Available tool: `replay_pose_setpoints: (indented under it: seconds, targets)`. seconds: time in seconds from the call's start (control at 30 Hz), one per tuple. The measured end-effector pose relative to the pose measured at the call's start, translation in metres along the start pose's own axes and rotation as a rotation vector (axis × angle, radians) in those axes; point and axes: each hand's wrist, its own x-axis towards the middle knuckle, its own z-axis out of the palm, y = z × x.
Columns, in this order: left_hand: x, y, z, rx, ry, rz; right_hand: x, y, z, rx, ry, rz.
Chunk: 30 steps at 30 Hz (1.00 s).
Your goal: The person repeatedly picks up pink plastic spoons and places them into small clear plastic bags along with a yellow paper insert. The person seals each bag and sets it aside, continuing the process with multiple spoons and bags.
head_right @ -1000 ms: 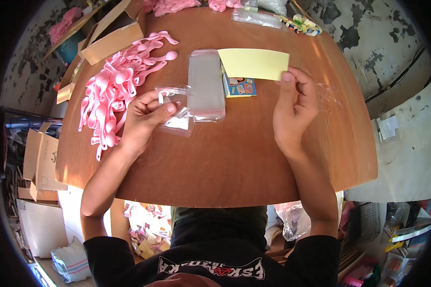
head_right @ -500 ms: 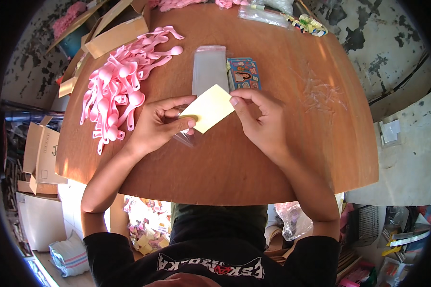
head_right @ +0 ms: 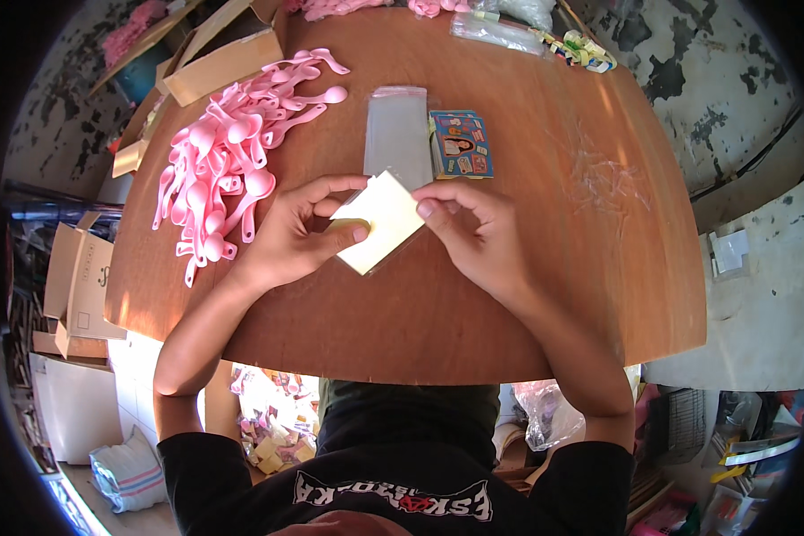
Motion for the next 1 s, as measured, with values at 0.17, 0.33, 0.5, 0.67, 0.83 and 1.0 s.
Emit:
replay_pose_setpoints:
  seconds: [0.17, 0.33, 0.5, 0.67, 0.83, 1.0]
  targets:
    - [-0.003, 0.001, 0.003, 0.060, 0.014, 0.043, -0.004, -0.008, 0.008, -0.031, -0.220, -0.123]
    - [-0.005, 0.003, 0.004, 0.164, 0.030, 0.124, -0.004, -0.012, 0.009, -0.023, -0.308, -0.135]
    - [-0.005, 0.008, 0.006, 0.216, 0.032, 0.129, -0.007, -0.007, 0.009, 0.003, -0.309, -0.033]
    - [-0.006, 0.001, 0.009, 0.180, 0.043, 0.154, -0.010, -0.004, 0.012, 0.111, -0.344, 0.067]
    - [-0.004, 0.005, 0.011, 0.095, 0.032, 0.107, -0.012, 0.000, 0.012, 0.142, -0.289, 0.077]
    - [0.000, -0.002, 0.004, -0.093, -0.028, 0.061, -0.006, -0.003, 0.005, 0.240, -0.101, 0.137]
